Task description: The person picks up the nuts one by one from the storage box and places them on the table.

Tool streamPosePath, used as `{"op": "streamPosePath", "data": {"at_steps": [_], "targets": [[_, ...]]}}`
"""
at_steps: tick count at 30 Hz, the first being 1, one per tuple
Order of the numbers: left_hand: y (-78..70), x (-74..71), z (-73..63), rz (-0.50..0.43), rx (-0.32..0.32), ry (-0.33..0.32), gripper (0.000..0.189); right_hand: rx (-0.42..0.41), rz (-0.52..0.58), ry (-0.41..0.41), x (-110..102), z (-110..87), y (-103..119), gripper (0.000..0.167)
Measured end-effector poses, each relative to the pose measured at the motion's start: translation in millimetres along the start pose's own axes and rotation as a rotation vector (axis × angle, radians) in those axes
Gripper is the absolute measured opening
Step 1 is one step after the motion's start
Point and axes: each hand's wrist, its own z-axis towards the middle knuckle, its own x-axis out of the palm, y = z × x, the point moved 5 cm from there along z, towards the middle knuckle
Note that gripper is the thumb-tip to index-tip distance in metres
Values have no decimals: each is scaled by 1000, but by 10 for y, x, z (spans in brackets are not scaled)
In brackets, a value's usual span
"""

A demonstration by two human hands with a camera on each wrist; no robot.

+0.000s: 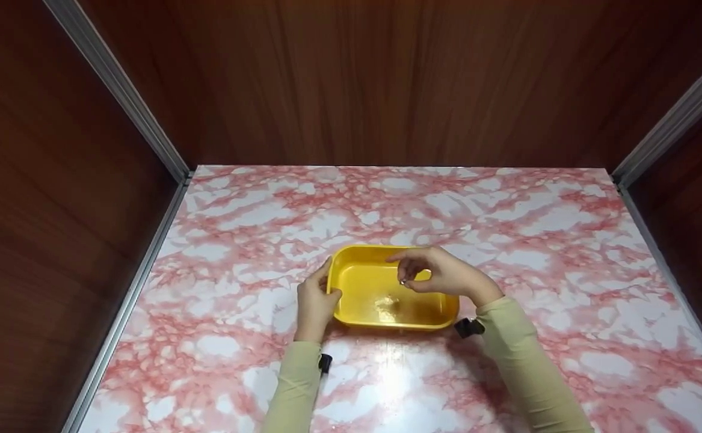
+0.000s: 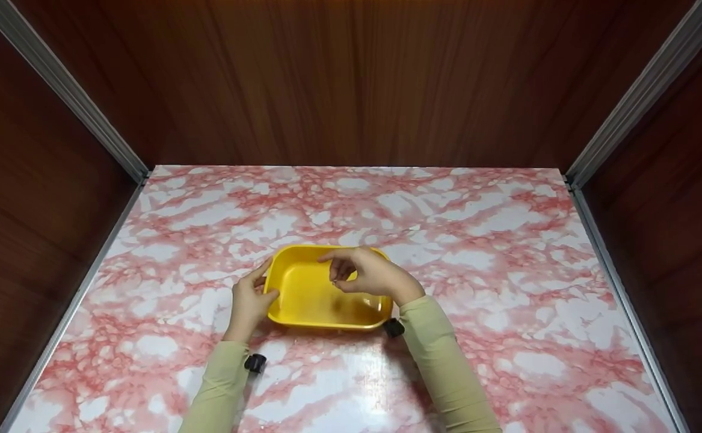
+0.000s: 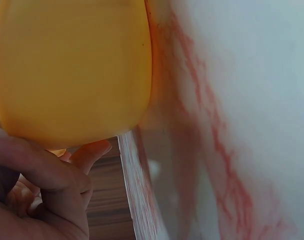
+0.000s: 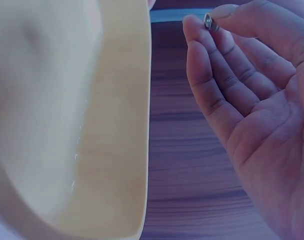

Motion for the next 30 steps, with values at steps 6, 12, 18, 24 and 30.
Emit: {"op": "streamPosePath", "data": {"at_steps": [6,12,18,24,30], "targets": [[-7,-5,-6,-28,11,0,69,7,30,-1,-14,-37,-18,46],[-7,-4,-7,-29,1,6,69,4,39,1,-22,-79,-48,45],[-9,-5,-11,-19,-10,11,69,2,32,-9,-24,-127,-79,45],[-5,-6,-15,-31,-10,13,69,-4,25,-23,-24,-168,-93,45],[-13,-5,-12,-34,12,8,68,-23,15,-37,-37,-203,-90,45]]}}
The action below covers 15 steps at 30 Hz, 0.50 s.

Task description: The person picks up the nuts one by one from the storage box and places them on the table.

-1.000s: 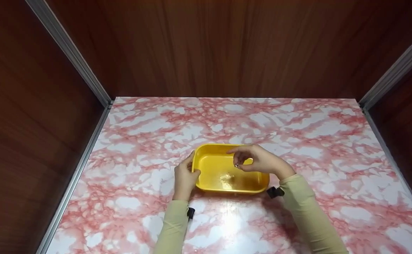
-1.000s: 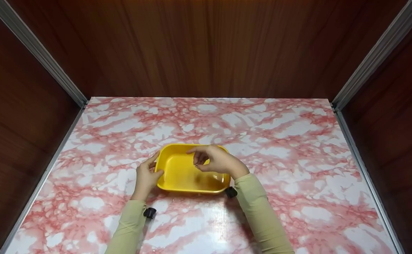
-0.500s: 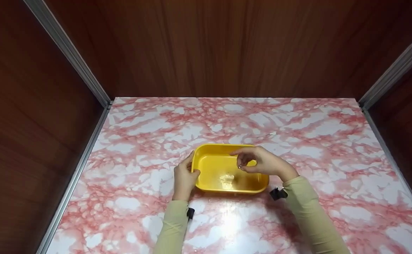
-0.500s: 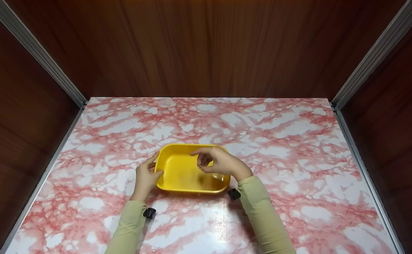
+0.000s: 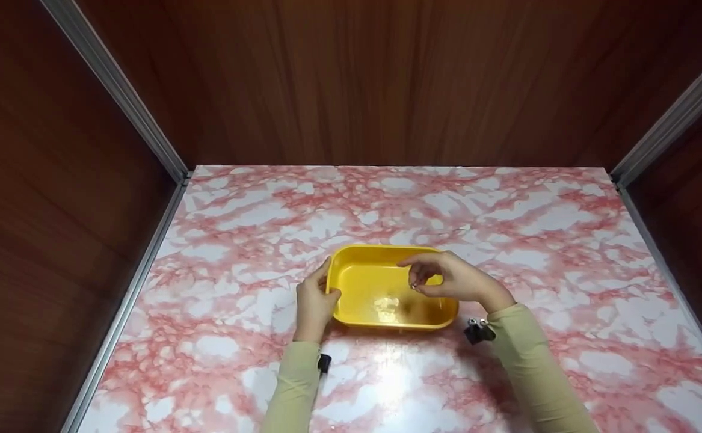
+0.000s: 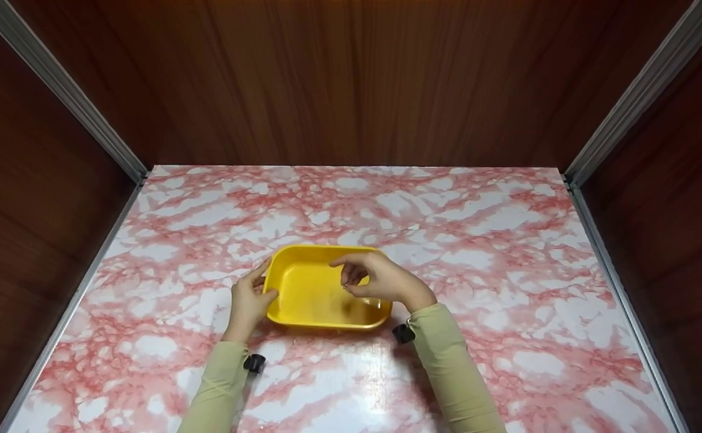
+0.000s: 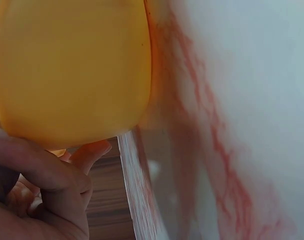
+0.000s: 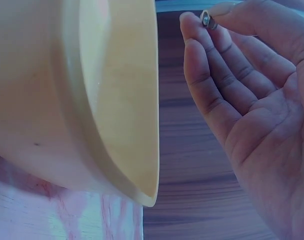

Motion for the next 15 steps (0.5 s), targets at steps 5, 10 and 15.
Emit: {"op": "streamPosePath", "data": {"at_steps": [5,10,15], "targets": [[8,10,5,1,4,0,69,12,7,-2,-12,-37,-4,46],[24,17,17,44,-26,7,71,32,14,-8,-18,-87,-15,46],[26,9,14,31,-35,5,70,36,12,-20,-18,-136,-22,46]]}}
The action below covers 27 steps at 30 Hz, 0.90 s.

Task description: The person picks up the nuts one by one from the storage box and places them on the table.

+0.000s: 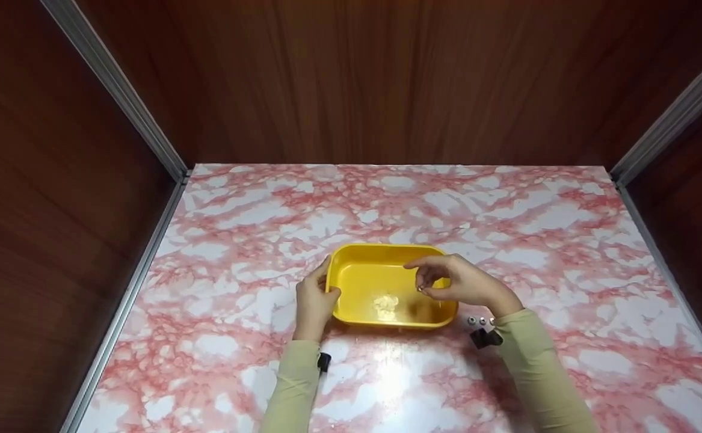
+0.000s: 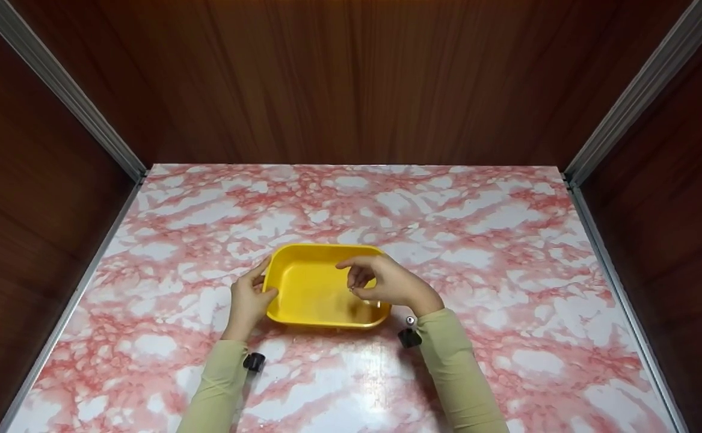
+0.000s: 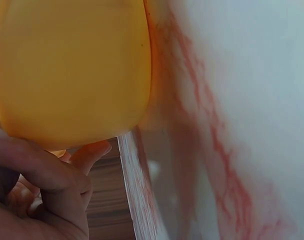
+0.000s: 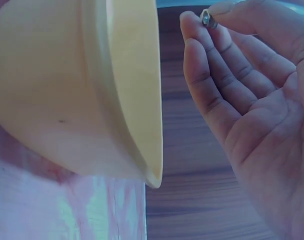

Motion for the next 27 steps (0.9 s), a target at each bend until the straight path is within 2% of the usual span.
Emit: {"op": "streamPosePath", "data": {"at_steps": [8,27], "targets": [[-7,-5,-8,-13,26,-9,68,-8,-16,-14,-29,-65,-19,47],[-21,-9,-2,13,19,-8,71,-3,-10,-53,-134,-303,-88,47]]}}
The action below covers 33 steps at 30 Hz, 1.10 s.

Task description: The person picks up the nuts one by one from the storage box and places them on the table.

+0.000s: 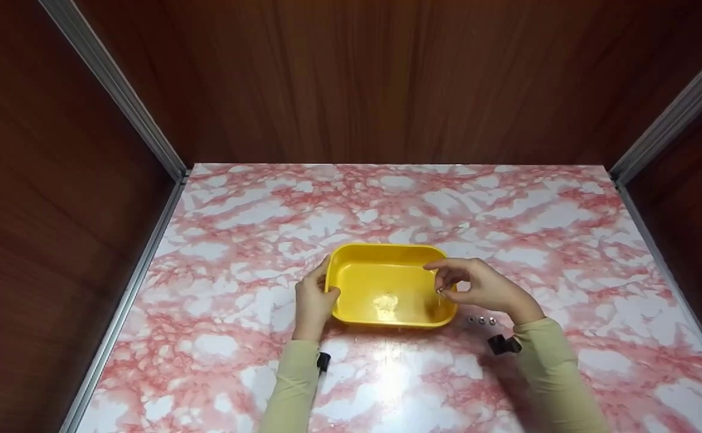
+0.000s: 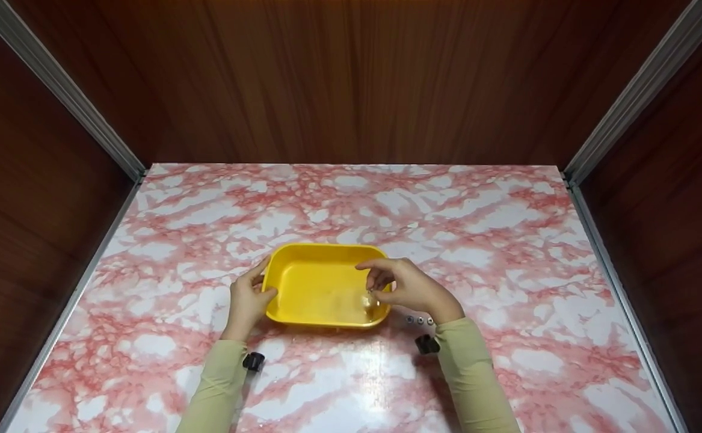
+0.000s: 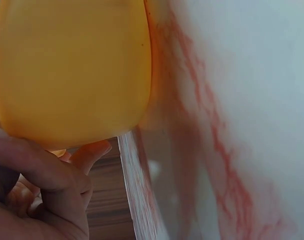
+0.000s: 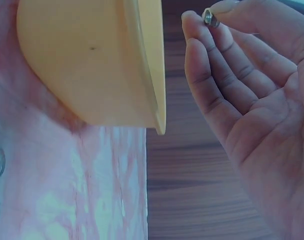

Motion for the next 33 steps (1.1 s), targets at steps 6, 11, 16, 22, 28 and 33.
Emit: {"op": "streamPosePath", "data": {"at_steps": [6,11,16,22,28,33], "targets": [[-8,1,-1,-3,4,0,70,-1,-25,-21,-52,-88,-2,48],[-9,3,0,-7,15,-3,69,-21,-38,-31,-93,-157,-14,48],[-8,3,-5,-33,2,-7,68,-29,-45,-35,-113,-217,-44,48],[-3,2,-4,-33,8,3,67,10,-26,-47,-117,-290,-96,51],[8,-1,-5,-38,2,8,67,21,-25,-56,-126,-338,-126,50],[9,4,-7,-50,1,13,67,21,-27,-57,-134,-361,-131,50]]}}
